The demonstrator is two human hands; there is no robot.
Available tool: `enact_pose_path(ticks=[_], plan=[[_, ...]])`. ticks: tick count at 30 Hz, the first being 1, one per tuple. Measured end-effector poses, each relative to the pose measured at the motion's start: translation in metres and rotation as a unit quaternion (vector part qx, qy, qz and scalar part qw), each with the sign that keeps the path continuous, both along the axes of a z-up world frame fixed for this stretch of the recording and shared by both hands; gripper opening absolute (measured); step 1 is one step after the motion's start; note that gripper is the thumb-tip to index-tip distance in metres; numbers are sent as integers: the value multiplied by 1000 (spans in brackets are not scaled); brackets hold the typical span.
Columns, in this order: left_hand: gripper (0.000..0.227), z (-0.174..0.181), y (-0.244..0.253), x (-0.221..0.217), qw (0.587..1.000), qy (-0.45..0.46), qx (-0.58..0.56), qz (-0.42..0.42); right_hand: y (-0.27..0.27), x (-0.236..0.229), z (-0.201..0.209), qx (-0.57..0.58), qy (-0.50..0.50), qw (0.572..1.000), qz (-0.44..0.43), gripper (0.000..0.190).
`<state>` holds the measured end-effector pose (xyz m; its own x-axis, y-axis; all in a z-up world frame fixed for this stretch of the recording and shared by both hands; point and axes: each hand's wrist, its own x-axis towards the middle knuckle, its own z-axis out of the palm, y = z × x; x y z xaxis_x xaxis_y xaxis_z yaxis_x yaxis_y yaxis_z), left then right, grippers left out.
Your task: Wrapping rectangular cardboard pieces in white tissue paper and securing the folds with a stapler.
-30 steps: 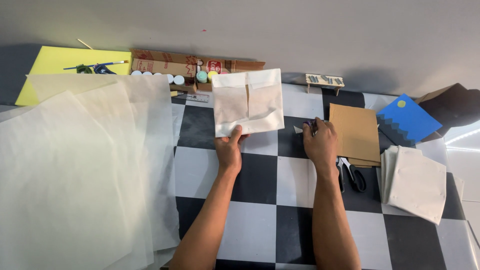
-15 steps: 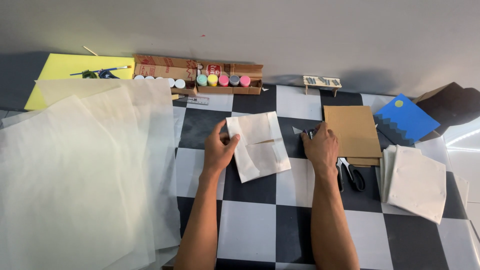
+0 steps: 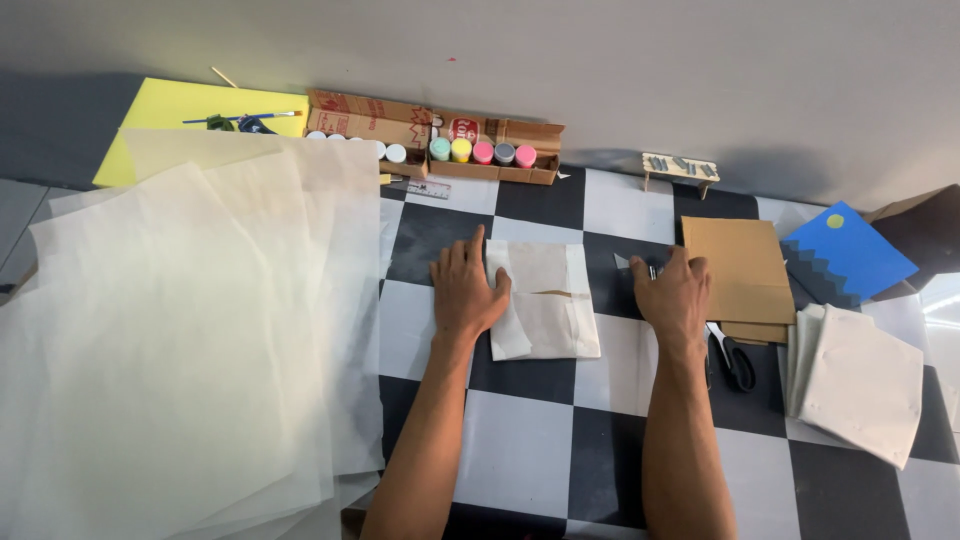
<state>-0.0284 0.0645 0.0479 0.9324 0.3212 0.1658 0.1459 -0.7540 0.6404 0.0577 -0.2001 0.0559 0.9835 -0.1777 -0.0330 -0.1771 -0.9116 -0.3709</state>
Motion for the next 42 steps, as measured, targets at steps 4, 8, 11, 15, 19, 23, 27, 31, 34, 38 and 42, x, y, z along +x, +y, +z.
enact_pose_path(ticks=[4, 8, 11, 15, 19, 23, 27, 31, 34, 38, 42], plan=[[55, -13, 2, 3, 998, -30, -54, 27, 55, -23, 45, 69, -103, 992, 34, 39], [28, -42, 17, 10, 955, -118, -263, 72, 119, -41, 45, 276, -211, 916, 200, 15], [25, -27, 47, -8, 909, -122, -360, 172, 175, -61, 44, 447, -113, 859, 220, 18], [24, 40, 94, -59, 937, -175, -154, 262, 249, -81, 6, 593, 46, 771, 226, 23], [26, 24, 154, -104, 938, -180, 119, 270, 283, -117, 13, 427, 168, 825, 329, 23], [30, -12, 193, -123, 934, 137, 33, 328, 313, -136, 20, 361, 211, 831, 366, 25], [32, 6, 186, -131, 938, 124, 26, 322, 333, -143, 7, 322, 200, 842, 383, 25], [36, 8, 188, -134, 937, 128, -4, 326, 340, -151, 10, 279, 180, 859, 390, 27], [38, 8, 190, -135, 933, 142, -10, 331, 343, -156, 22, 233, 188, 875, 381, 35], [33, 2, 190, -135, 941, 93, 6, 326, 348, -165, 21, 214, 192, 884, 368, 30], [33, 2, 190, -136, 939, 77, -3, 336, 355, -173, 15, 222, 211, 884, 353, 18]])
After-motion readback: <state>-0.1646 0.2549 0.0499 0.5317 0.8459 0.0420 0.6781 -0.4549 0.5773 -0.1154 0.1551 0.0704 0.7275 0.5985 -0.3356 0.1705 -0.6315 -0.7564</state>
